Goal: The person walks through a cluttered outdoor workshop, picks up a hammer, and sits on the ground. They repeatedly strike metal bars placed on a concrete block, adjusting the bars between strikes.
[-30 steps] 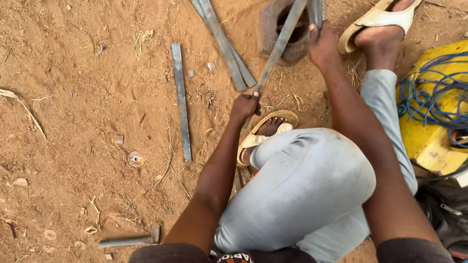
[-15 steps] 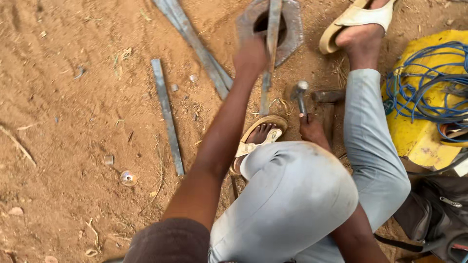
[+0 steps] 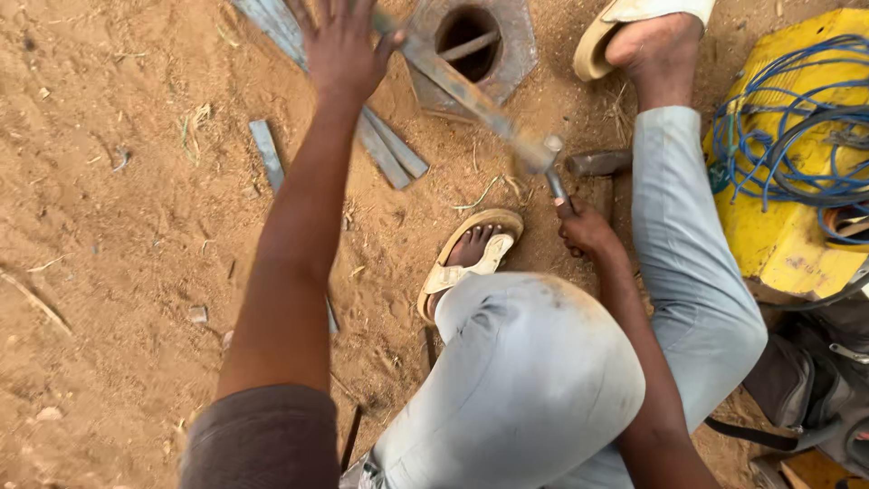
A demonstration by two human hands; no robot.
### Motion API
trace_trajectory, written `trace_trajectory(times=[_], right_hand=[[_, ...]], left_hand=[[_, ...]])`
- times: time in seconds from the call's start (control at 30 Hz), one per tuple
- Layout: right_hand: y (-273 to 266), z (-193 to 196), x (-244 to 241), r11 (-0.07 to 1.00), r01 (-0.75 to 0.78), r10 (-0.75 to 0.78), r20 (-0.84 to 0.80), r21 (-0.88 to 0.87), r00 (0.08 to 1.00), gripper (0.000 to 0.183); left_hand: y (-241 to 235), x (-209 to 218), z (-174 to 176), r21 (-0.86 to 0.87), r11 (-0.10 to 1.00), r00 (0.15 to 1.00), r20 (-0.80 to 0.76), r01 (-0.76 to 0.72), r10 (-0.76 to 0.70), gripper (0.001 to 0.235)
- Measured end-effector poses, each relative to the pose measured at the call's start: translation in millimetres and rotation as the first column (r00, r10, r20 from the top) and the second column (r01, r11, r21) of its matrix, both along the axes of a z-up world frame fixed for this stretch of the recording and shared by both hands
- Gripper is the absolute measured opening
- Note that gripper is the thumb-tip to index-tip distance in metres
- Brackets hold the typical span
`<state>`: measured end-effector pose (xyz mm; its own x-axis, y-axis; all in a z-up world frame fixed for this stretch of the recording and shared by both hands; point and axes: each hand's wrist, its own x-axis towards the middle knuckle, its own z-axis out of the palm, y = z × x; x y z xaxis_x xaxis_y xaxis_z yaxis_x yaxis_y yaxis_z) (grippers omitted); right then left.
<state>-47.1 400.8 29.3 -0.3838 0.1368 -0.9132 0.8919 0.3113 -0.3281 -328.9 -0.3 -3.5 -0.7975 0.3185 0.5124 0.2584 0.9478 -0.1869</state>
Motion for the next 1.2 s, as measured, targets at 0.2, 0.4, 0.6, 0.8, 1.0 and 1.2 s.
trace_trajectory(times=[0.2,0.4,0.6,0.8,1.0,1.2], right_hand=[[-7,1,1,0.995,-0.067,0.073,-0.071,0.077,0.995,0.035],[-20,0,6,0.946,-0.194,0.231,-0.120,0.261,0.966,0.044],[-18,-8,12,0.979,-0.126,0.158,-0.204,0.163,0.966,0.045],[-21,-4,6,0.967,-0.156,0.183,-0.124,0.203,0.975,0.040],[-21,-7,8,0.995,-0.031,0.046,-0.159,0.098,0.986,0.036],[-20,-1,14,0.993,-0.038,0.064,-0.249,0.110,0.966,0.029]], left_hand=[[-22,78,9,0.179,0.915,0.345,0.937,-0.361,-0.047,0.053],[84,129,49,0.362,0.069,0.209,0.670,-0.930,-0.712,0.042],[168,76,92,0.202,-0.459,0.500,0.299,-0.865,-0.812,0.041],[183,28,101,0.315,-0.591,0.648,0.115,-0.743,-0.753,0.045],[177,11,109,0.314,-0.563,0.636,0.225,-0.764,-0.738,0.046],[149,29,89,0.242,-0.329,0.405,0.444,-0.913,-0.799,0.041]])
